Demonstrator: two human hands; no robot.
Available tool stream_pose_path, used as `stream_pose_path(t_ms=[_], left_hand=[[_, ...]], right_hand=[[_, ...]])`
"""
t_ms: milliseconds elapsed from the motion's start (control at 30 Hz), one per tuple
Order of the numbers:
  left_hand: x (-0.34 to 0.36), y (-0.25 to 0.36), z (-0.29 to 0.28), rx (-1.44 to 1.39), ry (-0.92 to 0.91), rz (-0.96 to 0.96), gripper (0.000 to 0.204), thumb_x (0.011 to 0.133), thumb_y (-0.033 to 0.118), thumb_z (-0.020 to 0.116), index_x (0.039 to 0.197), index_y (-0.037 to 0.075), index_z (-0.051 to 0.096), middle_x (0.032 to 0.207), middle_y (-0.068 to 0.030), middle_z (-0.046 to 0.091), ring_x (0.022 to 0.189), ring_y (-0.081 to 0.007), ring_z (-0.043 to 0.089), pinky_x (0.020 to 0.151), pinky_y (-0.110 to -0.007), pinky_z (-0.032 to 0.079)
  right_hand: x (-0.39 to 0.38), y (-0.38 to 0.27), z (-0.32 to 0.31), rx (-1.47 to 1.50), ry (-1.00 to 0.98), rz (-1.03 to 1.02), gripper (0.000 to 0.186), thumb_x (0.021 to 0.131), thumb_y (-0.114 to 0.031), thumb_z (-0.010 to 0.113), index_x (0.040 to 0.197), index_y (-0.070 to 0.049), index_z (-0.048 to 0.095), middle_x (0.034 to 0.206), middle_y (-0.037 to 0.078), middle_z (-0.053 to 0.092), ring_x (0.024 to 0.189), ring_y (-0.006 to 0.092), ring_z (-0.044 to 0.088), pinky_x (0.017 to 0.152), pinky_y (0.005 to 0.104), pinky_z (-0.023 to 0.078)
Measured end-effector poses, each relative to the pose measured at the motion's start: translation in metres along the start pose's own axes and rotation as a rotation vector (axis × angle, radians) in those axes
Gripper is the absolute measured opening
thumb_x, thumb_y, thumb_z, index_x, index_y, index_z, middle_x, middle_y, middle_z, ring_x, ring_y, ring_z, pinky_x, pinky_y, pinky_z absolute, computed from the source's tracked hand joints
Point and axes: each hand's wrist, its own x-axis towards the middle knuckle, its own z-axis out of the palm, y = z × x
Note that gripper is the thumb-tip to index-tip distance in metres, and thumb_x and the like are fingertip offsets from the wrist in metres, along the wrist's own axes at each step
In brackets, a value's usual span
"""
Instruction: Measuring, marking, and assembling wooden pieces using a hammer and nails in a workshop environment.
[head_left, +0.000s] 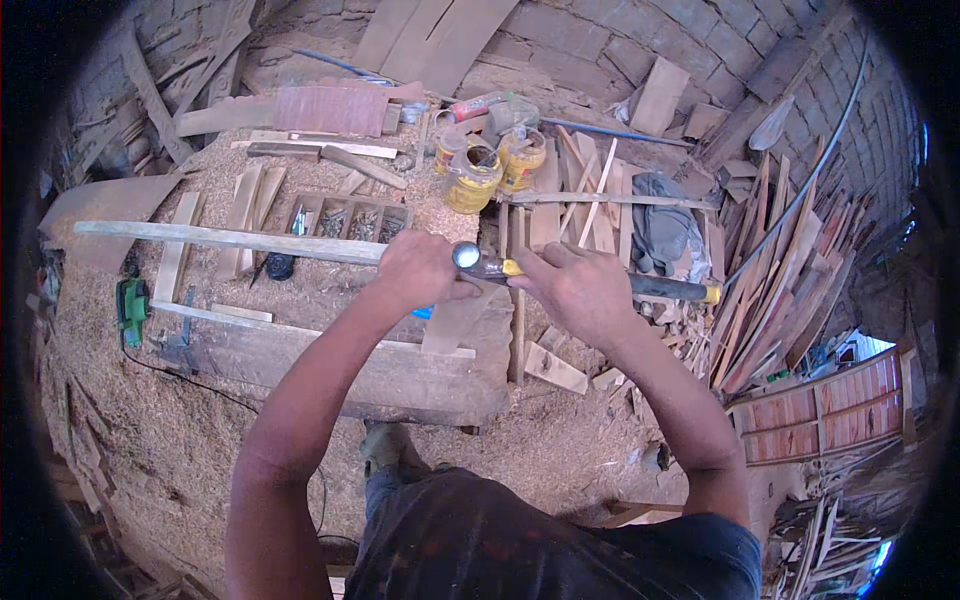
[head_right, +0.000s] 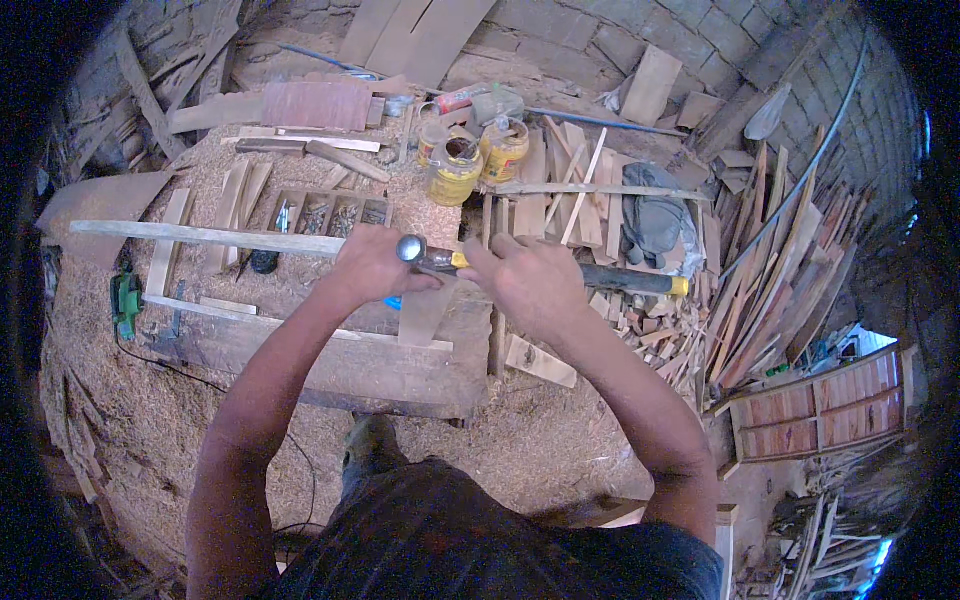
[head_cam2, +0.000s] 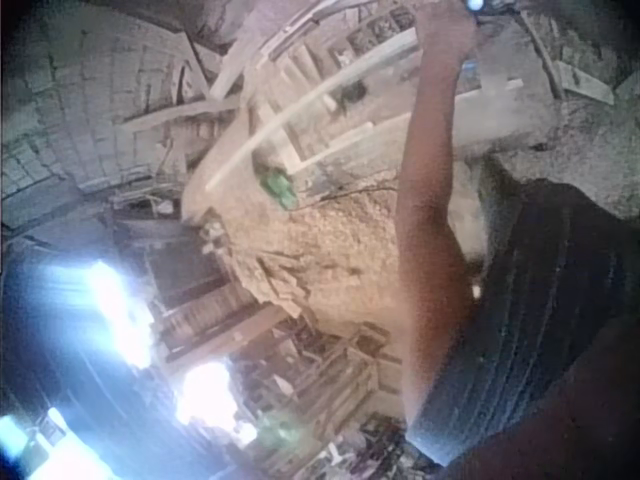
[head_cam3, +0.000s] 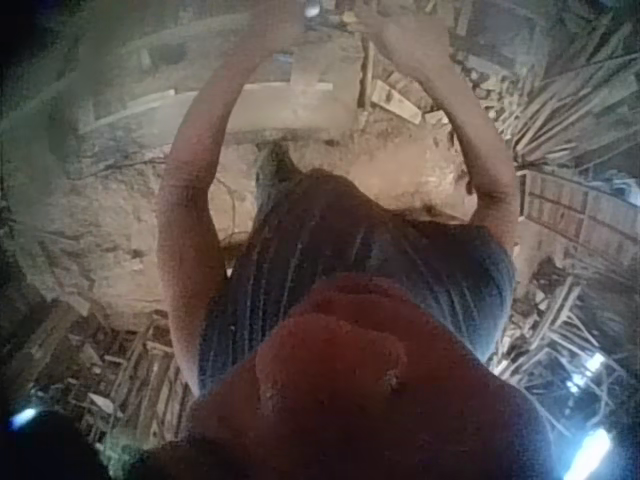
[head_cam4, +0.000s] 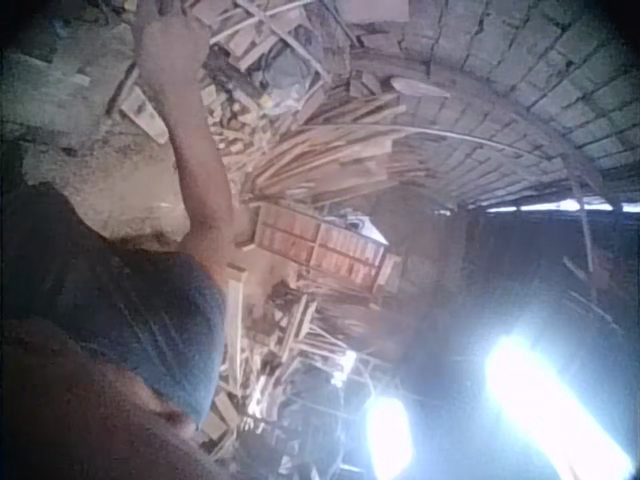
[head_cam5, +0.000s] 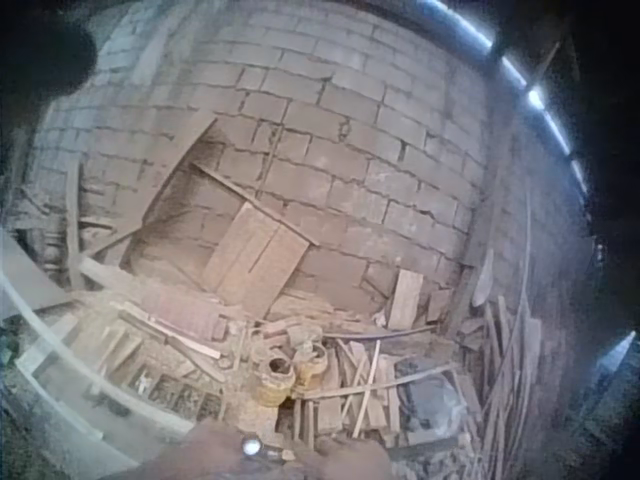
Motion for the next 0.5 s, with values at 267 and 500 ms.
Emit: stream_pose_path(t_ms=[267,500], left_hand=[[-0.006,0.0,-0.004,-0.008,0.073,0.069,0.06,0.083,0.065,0.085,0.086,0.005,0.08,0.078,-0.0175,0.077,0.078,-0.0386,0.078,0.073,-0.051,0.06],[-0.004,-0.003,0.005,-0.022,0.107,0.103,0.062,0.083,0.064,0.086,0.085,0.002,0.077,0.074,-0.0187,0.074,0.073,-0.0395,0.077,0.07,-0.052,0.06]], right_hand=[[0.014,0.02,-0.004,-0.037,-0.142,-0.056,0.035,0.108,-0.051,0.062,0.113,-0.017,0.07,0.077,0.01,0.071,0.075,0.0337,0.077,0.062,0.049,0.059],[0.043,0.043,-0.011,0.04,-0.188,-0.113,0.035,0.107,-0.052,0.062,0.112,-0.019,0.072,0.076,0.009,0.071,0.074,0.0347,0.077,0.062,0.0528,0.058]])
